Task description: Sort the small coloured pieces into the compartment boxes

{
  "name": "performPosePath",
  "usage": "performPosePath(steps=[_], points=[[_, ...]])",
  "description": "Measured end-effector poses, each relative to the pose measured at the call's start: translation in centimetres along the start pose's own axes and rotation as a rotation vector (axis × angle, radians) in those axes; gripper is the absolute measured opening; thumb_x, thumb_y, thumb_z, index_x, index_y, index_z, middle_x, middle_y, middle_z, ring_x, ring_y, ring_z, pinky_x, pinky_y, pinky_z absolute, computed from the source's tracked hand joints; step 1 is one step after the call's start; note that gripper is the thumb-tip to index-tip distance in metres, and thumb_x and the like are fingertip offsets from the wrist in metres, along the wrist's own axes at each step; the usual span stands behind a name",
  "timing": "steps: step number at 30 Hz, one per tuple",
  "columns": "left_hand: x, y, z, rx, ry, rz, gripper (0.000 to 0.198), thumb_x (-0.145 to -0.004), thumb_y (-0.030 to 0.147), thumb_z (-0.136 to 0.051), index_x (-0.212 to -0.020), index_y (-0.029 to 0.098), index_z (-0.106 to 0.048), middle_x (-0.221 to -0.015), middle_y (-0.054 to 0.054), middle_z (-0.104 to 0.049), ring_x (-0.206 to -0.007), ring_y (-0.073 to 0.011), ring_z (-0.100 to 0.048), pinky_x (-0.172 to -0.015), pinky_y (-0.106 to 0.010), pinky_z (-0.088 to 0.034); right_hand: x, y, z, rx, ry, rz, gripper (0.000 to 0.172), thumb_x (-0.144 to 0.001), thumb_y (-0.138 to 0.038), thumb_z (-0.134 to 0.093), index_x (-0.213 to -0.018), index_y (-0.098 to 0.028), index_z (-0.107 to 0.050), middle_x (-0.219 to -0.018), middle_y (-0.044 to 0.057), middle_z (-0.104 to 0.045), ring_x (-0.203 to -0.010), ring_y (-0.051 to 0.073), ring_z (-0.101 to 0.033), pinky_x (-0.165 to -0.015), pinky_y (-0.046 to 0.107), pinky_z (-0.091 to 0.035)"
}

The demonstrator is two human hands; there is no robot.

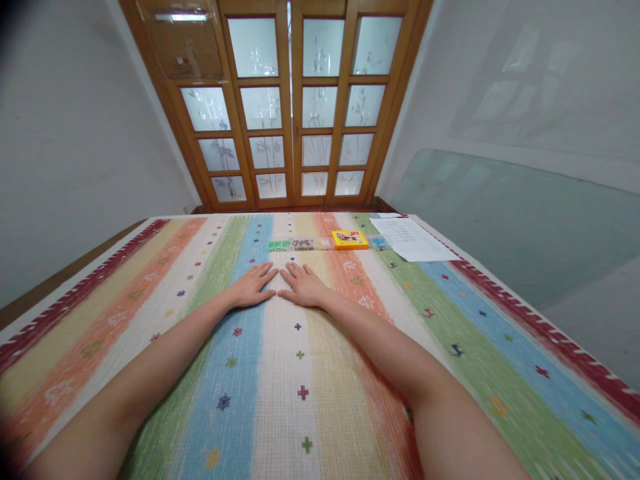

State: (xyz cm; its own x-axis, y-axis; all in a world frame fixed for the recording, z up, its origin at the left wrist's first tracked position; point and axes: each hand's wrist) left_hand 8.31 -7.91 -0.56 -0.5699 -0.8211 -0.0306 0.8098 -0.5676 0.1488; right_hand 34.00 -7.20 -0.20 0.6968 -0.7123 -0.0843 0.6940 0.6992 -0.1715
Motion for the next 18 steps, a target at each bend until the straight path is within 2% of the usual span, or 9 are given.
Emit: performPosePath(steps=[9,18], points=[[0.11,0.10,-0.44,0.007,0.033,-0.018,0.084,-0.100,0.063,-0.043,-0.166,0.013,-0.028,-0.174,-0.016,-0.022,-0.163,-0.0299,-0.019,-0.133,-0.045,-0.017,-0.07,0.23,-0.16,-0.024,0.006,0.048,0.085,-0.105,-0.067,-0.036,-0.167,-0.010,-0.028,-0.172,0.020,-0.022,-0.162,0.032,-0.020,-0.131,0.053,-0.020],[0.05,0.19,-0.28,0.005,0.051,-0.050,0.082,-0.101,0.064,-0.040,-0.166,0.016,-0.029,-0.174,-0.014,-0.024,-0.163,-0.0292,-0.021,-0.133,-0.047,-0.017,-0.08,0.11,0.00,-0.046,0.023,0.084,0.083,-0.105,-0.065,-0.037,-0.168,-0.012,-0.026,-0.172,0.018,-0.025,-0.161,0.031,-0.023,-0.131,0.050,-0.022]])
Point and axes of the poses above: each hand's wrist, its own x-axis away from the middle knuckle, its own z-axis out of the back of the hand, y = z × x
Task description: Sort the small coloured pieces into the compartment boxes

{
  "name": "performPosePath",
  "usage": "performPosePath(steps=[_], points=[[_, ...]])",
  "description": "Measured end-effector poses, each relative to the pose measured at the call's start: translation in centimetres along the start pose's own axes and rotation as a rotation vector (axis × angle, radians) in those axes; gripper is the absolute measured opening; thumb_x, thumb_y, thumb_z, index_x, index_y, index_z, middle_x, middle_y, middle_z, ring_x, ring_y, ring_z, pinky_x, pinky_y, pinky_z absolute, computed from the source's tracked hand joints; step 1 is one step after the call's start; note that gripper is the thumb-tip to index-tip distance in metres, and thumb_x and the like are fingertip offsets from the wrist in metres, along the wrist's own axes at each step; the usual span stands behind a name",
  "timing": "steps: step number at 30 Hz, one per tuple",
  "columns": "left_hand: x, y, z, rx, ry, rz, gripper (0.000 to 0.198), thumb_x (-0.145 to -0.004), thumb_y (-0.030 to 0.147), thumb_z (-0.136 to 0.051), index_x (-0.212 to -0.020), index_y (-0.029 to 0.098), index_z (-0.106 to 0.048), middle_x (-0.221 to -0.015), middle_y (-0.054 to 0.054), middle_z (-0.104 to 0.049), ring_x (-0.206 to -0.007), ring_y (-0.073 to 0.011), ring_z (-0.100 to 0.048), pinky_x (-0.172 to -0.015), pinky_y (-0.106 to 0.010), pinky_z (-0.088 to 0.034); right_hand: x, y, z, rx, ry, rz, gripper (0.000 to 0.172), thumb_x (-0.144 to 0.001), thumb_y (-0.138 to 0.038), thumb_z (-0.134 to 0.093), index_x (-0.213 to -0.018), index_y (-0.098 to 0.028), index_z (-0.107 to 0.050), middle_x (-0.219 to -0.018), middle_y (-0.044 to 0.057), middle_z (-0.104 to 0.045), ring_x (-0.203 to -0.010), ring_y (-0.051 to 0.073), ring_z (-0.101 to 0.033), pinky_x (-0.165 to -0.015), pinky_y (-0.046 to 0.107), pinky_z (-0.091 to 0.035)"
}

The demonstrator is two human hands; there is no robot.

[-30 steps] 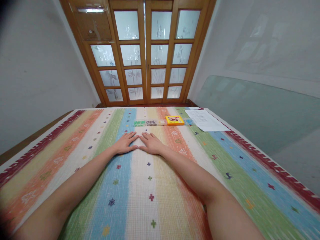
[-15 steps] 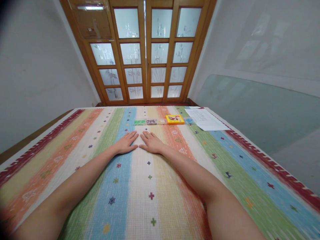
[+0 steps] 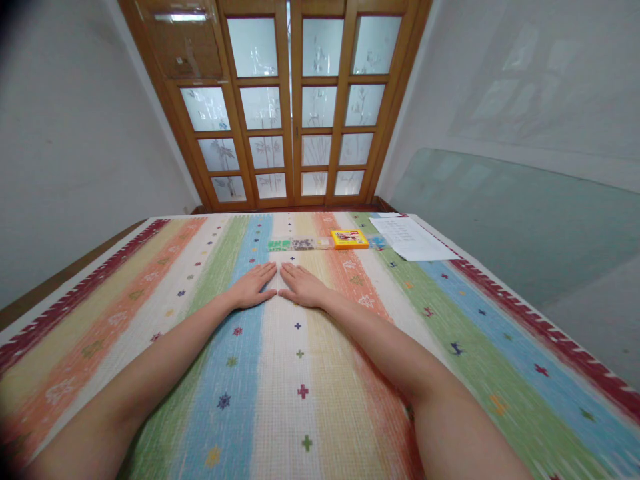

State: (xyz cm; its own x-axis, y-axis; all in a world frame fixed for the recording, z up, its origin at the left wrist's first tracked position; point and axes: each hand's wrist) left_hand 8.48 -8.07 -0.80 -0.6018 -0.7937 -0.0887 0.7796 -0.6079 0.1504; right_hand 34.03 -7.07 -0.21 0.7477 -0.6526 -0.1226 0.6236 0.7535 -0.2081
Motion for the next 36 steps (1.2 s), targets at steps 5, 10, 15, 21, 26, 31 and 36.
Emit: performPosePath(steps=[5,10,15,21,26,31,36], points=[[-0.02,-0.12,-0.11,0.018,-0.004,-0.005,0.082,-0.102,0.066,-0.038,-0.166,0.015,-0.032,-0.174,-0.014,-0.025,-0.162,-0.0277,-0.023,-0.133,-0.042,-0.018,-0.15,0.03,0.02,-0.004,-0.005,-0.001,0.083,-0.105,-0.066,-0.037,-0.167,-0.011,-0.032,-0.171,0.018,-0.030,-0.159,0.033,-0.029,-0.130,0.050,-0.024],[-0.05,-0.12,-0.10,0.029,-0.010,-0.007,0.085,-0.101,0.070,-0.036,-0.166,0.015,-0.031,-0.174,-0.014,-0.025,-0.162,-0.0282,-0.023,-0.133,-0.045,-0.018,-0.10,0.04,0.06,0.000,-0.005,0.008,0.085,-0.105,-0.068,-0.033,-0.165,-0.008,-0.033,-0.170,0.021,-0.029,-0.159,0.033,-0.029,-0.130,0.050,-0.025],[-0.08,-0.14,0.00,0.025,-0.028,-0.015,0.084,-0.102,0.070,-0.035,-0.167,0.018,-0.029,-0.175,-0.012,-0.023,-0.163,-0.0281,-0.021,-0.133,-0.045,-0.017,-0.03,0.21,0.02,0.007,-0.019,0.020,0.083,-0.106,-0.067,-0.031,-0.166,-0.010,-0.032,-0.171,0.019,-0.028,-0.160,0.031,-0.027,-0.130,0.049,-0.023],[-0.11,-0.38,-0.17,0.022,-0.028,-0.030,0.084,-0.102,0.071,-0.034,-0.167,0.018,-0.028,-0.175,-0.012,-0.022,-0.163,-0.0286,-0.021,-0.133,-0.045,-0.016,-0.09,0.28,0.00,0.009,-0.020,0.028,0.082,-0.106,-0.065,-0.035,-0.166,-0.010,-0.032,-0.171,0.019,-0.029,-0.160,0.031,-0.027,-0.130,0.049,-0.024],[-0.15,-0.49,-0.28,0.002,-0.011,-0.043,0.084,-0.102,0.071,-0.035,-0.167,0.018,-0.030,-0.174,-0.012,-0.025,-0.162,-0.0288,-0.023,-0.132,-0.045,-0.019,-0.27,0.67,-0.47,-0.006,-0.001,0.033,0.084,-0.104,-0.069,-0.036,-0.166,-0.012,-0.033,-0.170,0.019,-0.031,-0.158,0.033,-0.030,-0.129,0.052,-0.025],[-0.10,-0.54,-0.27,-0.012,0.000,-0.046,0.084,-0.102,0.072,-0.033,-0.167,0.019,-0.030,-0.174,-0.011,-0.026,-0.162,-0.0285,-0.023,-0.132,-0.045,-0.020,-0.34,0.87,-0.70,-0.014,0.001,0.038,0.086,-0.103,-0.070,-0.037,-0.167,-0.014,-0.030,-0.171,0.018,-0.029,-0.159,0.034,-0.028,-0.130,0.053,-0.024],[-0.02,-0.59,-0.47,-0.041,-0.017,-0.031,0.084,-0.102,0.072,-0.031,-0.168,0.019,-0.027,-0.175,-0.011,-0.021,-0.163,-0.0291,-0.021,-0.132,-0.046,-0.016,-0.34,0.86,-0.79,0.011,-0.036,0.019,0.087,-0.104,-0.072,-0.031,-0.169,-0.013,-0.025,-0.173,0.018,-0.022,-0.161,0.034,-0.023,-0.130,0.056,-0.019]])
Point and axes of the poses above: each hand's wrist, its own x-axis away from the middle knuckle, its own z-axis out of the back of the hand, y = z × x
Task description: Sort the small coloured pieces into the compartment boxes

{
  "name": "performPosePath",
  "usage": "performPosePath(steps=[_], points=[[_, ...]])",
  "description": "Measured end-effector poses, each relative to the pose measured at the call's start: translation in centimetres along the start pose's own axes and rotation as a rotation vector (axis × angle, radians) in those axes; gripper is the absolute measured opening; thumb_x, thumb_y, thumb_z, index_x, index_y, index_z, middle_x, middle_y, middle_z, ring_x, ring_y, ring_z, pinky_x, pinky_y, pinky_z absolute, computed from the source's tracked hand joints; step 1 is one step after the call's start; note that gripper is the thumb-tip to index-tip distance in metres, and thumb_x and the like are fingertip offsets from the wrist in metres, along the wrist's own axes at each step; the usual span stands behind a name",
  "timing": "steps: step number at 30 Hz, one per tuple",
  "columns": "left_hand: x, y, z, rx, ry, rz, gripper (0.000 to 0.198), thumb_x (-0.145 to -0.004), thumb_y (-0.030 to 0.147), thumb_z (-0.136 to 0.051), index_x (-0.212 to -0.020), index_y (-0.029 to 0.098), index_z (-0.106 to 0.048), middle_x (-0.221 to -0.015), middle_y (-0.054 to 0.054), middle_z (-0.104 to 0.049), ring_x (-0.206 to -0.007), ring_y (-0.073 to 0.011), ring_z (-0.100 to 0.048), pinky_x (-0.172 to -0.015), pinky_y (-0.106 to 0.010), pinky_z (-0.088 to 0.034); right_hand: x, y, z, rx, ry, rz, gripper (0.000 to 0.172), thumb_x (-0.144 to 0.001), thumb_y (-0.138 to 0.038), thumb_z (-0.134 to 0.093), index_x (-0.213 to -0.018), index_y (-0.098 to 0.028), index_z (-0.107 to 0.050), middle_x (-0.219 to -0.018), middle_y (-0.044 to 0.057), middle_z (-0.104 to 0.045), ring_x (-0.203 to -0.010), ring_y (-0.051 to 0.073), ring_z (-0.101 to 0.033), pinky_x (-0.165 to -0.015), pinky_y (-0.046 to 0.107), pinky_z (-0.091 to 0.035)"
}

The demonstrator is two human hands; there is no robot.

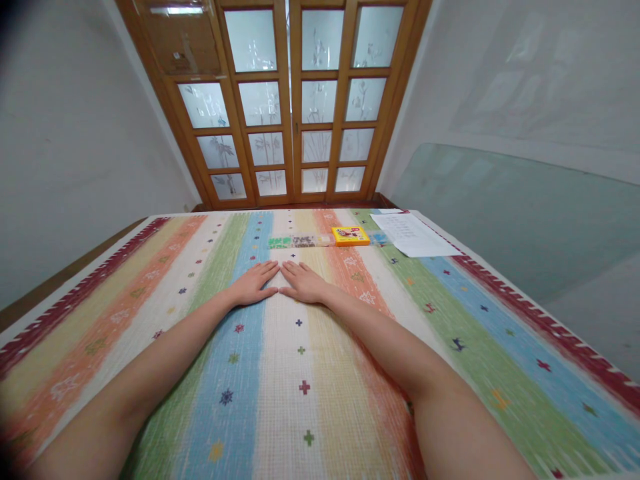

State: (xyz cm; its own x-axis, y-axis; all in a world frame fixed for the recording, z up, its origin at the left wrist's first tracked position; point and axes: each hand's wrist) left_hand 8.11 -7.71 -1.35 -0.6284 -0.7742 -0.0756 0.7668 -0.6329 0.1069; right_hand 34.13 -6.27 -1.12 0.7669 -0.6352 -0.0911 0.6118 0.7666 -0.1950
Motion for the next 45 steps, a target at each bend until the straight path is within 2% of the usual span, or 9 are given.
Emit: performPosePath(steps=[10,24,31,36,45], points=[[-0.1,0.2,0.3,-0.012,-0.082,0.041,0.086,-0.103,0.074,-0.024,-0.170,0.020,-0.020,-0.177,-0.011,-0.012,-0.164,-0.0306,-0.013,-0.132,-0.051,-0.011,-0.1,0.1,-0.4,0.015,-0.011,-0.012,0.086,-0.104,-0.072,-0.029,-0.170,-0.016,-0.023,-0.174,0.015,-0.019,-0.162,0.033,-0.020,-0.131,0.055,-0.017],[0.0,-0.1,-0.4,-0.018,-0.035,0.019,0.087,-0.103,0.074,-0.024,-0.170,0.019,-0.019,-0.177,-0.011,-0.014,-0.164,-0.0282,-0.014,-0.132,-0.048,-0.012,0.3,-0.2,-0.1,0.020,0.010,-0.019,0.084,-0.105,-0.069,-0.027,-0.169,-0.014,-0.024,-0.173,0.018,-0.022,-0.161,0.033,-0.022,-0.131,0.056,-0.018],[0.0,0.2,-0.1,-0.013,-0.037,0.006,0.089,-0.102,0.075,-0.022,-0.170,0.018,-0.018,-0.176,-0.012,-0.014,-0.165,-0.0280,-0.012,-0.132,-0.048,-0.010,0.4,-0.4,0.1,0.007,-0.003,-0.010,0.088,-0.104,-0.073,-0.023,-0.170,-0.014,-0.022,-0.173,0.017,-0.019,-0.162,0.033,-0.019,-0.132,0.057,-0.015],[0.1,0.4,0.2,-0.004,-0.054,0.013,0.089,-0.102,0.076,-0.022,-0.170,0.017,-0.019,-0.177,-0.012,-0.011,-0.165,-0.0279,-0.011,-0.133,-0.047,-0.009,0.4,-0.4,0.2,0.006,-0.014,-0.017,0.083,-0.107,-0.068,-0.021,-0.170,-0.014,-0.022,-0.174,0.016,-0.018,-0.162,0.031,-0.017,-0.132,0.056,-0.014],[0.2,0.4,0.2,0.004,-0.030,0.026,0.086,-0.103,0.073,-0.021,-0.170,0.020,-0.016,-0.177,-0.011,-0.014,-0.165,-0.0262,-0.010,-0.133,-0.047,-0.007,0.6,-0.9,0.2,0.023,0.028,-0.046,0.086,-0.105,-0.072,-0.021,-0.169,-0.015,-0.024,-0.173,0.017,-0.020,-0.162,0.033,-0.018,-0.132,0.057,-0.015]])
Point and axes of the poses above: each hand's wrist, its own x-axis away from the middle knuckle, its own z-axis out of the back of the hand, y = z × x
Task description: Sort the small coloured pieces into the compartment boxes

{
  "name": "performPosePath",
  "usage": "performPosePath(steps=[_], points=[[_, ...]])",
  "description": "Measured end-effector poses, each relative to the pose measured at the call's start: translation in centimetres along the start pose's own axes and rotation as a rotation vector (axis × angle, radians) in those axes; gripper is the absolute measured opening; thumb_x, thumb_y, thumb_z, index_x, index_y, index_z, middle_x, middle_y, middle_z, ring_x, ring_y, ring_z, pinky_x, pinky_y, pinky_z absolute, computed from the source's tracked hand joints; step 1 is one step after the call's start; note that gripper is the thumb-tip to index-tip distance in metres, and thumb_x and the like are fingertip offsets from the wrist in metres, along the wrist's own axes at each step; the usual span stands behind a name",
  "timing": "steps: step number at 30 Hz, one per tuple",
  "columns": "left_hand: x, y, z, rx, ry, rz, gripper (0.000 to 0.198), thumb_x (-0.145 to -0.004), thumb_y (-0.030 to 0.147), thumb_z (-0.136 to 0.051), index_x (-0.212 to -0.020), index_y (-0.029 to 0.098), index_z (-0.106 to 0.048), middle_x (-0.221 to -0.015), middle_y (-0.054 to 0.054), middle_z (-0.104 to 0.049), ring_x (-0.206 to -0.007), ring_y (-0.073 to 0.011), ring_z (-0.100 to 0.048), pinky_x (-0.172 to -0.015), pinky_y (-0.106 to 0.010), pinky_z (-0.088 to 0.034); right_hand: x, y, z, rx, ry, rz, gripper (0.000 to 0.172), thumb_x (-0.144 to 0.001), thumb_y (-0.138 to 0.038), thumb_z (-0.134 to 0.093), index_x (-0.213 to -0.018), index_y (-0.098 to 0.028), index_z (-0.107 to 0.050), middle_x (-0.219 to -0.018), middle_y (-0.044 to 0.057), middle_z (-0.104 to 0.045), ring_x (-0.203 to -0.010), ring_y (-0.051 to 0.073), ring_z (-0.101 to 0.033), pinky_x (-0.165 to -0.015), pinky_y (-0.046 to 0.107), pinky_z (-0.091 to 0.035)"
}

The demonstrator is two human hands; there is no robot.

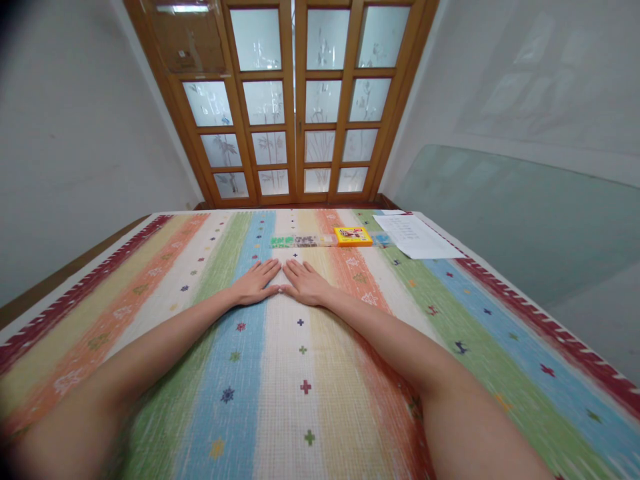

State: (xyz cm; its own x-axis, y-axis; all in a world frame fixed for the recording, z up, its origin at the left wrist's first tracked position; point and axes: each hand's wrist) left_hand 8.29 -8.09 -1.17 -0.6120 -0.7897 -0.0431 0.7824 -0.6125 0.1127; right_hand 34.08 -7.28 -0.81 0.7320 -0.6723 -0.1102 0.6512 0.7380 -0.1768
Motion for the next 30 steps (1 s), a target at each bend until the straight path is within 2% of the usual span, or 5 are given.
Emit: performPosePath(steps=[8,15,30], points=[[0.01,0.04,-0.04,-0.030,-0.036,0.009,0.083,-0.104,0.066,-0.029,-0.170,0.018,-0.017,-0.177,-0.013,-0.011,-0.165,-0.0288,-0.010,-0.132,-0.049,-0.007,-0.20,0.09,-0.46,0.010,0.000,-0.005,0.080,-0.108,-0.063,-0.021,-0.168,-0.012,-0.026,-0.173,0.017,-0.022,-0.162,0.031,-0.019,-0.132,0.055,-0.016],[-0.04,-0.01,-0.19,-0.006,-0.019,0.003,0.084,-0.104,0.071,-0.024,-0.170,0.019,-0.018,-0.177,-0.012,-0.013,-0.165,-0.0282,-0.012,-0.132,-0.048,-0.008,-0.25,0.23,-0.55,0.009,-0.001,0.002,0.078,-0.108,-0.061,-0.023,-0.169,-0.013,-0.026,-0.173,0.017,-0.022,-0.162,0.031,-0.020,-0.131,0.056,-0.017],[-0.08,0.12,-0.20,-0.010,-0.009,0.004,0.085,-0.103,0.071,-0.024,-0.170,0.019,-0.019,-0.176,-0.012,-0.014,-0.164,-0.0297,-0.013,-0.132,-0.049,-0.010,-0.26,0.21,-0.53,0.023,-0.005,0.003,0.078,-0.108,-0.060,-0.024,-0.169,-0.012,-0.025,-0.173,0.017,-0.022,-0.162,0.031,-0.021,-0.131,0.056,-0.018]])
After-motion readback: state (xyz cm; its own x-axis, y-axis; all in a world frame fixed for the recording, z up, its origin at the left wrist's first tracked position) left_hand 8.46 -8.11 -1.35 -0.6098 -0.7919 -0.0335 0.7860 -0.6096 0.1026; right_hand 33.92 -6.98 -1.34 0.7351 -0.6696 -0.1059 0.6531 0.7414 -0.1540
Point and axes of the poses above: each hand's wrist, its own x-axis away from the middle knuckle, its own z-axis out of the back of the hand, y = z × x
